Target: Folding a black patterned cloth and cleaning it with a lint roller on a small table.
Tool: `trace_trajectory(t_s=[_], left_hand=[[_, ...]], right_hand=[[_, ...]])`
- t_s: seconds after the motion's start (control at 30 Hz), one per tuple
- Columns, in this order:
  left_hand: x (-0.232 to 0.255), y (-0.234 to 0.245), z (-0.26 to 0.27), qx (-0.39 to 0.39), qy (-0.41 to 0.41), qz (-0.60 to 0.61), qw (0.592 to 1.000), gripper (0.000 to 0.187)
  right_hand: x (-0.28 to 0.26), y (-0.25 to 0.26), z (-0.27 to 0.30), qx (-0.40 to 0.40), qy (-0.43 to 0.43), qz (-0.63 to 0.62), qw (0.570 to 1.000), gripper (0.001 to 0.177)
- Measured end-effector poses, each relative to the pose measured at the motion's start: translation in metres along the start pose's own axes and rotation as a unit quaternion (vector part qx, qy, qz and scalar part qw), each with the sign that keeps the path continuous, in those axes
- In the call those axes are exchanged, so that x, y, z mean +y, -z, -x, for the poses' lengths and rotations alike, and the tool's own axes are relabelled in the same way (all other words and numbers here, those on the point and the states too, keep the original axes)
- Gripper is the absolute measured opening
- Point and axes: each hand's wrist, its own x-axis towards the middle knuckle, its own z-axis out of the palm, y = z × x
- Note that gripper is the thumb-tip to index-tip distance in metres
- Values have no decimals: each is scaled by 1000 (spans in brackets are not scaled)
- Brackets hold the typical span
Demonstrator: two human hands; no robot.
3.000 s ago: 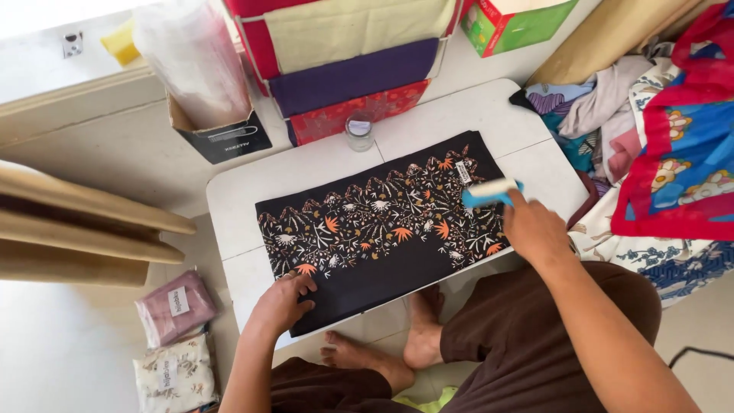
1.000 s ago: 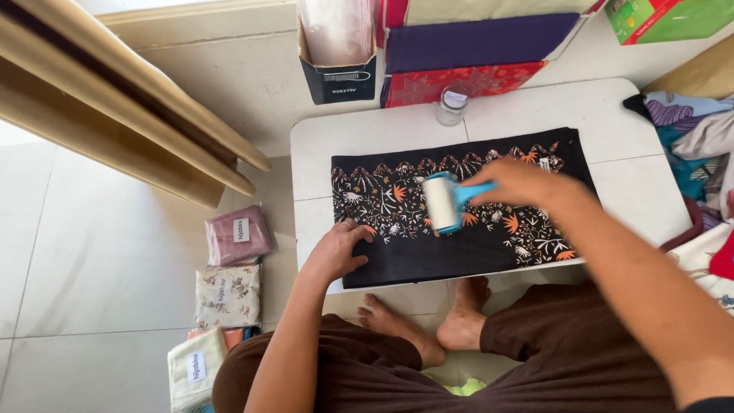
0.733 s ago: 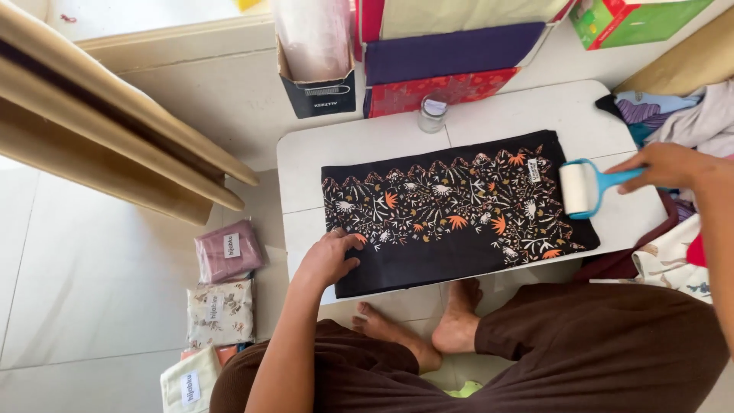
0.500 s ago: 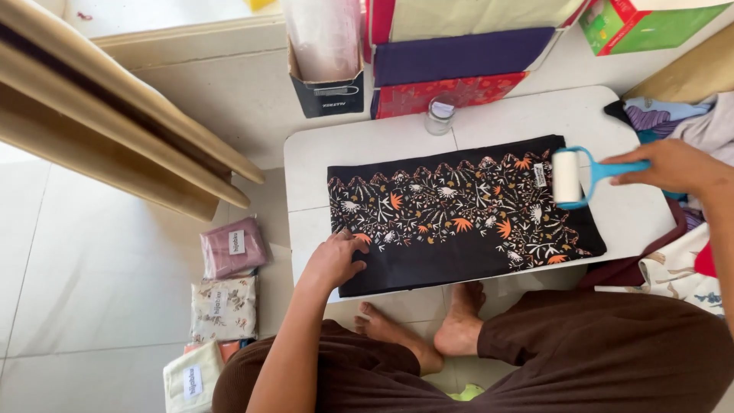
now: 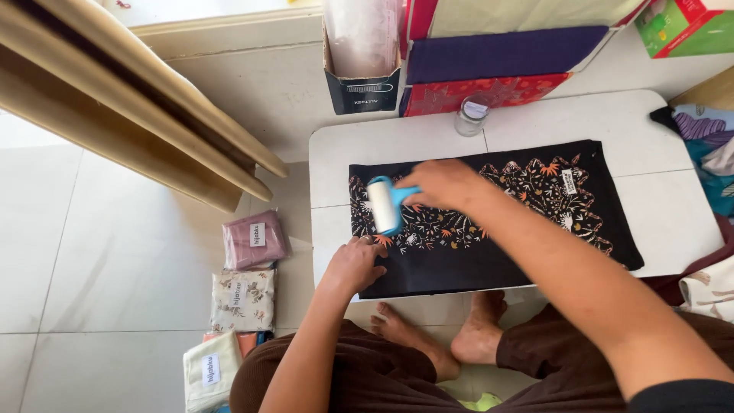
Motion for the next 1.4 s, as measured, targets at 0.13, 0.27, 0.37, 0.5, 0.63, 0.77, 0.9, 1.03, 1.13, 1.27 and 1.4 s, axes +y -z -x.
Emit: trace_trajectory(t_s=[0.13,0.27,0.37,0.5,0.63,0.77,0.9,1.03,1.13,1.27,1.4], left_hand=[[5,15,15,-41,17,24,999,43],[4,24,23,-63,7,46,997,50],[4,24,24,-66,-1,53,996,52],[3,24,23,-67,3,67,996,52],[2,24,22,-77,-2,93,993,50],[1,20,12,-90,3,82,993,47],[5,17,-2,125,-41,9,991,29],[6,20,-17,265,-87,-22,960,53],[-5,13,-28,245,-26,-36,969,73],[-7,26,-25,134,86,-26,987,99],[-2,38,-13,123,100,5,987,101]], right_hand=[[-18,-34,-55,35,48,23,998,38],[4,-8,-40,22,12,-1,1000,37],[52,20,-2,-7,10,-35,999,41],[160,36,46,-40,-71,-45,996,46],[272,41,115,-94,-274,32,957,55],[357,12,184,-59,-344,69,935,58],[337,-10,223,5,-379,28,925,53],[249,-3,237,36,-316,36,947,51],[232,-4,226,11,-255,50,966,53],[226,-2,194,-53,-257,87,961,48],[197,-6,145,-34,-179,78,980,46]])
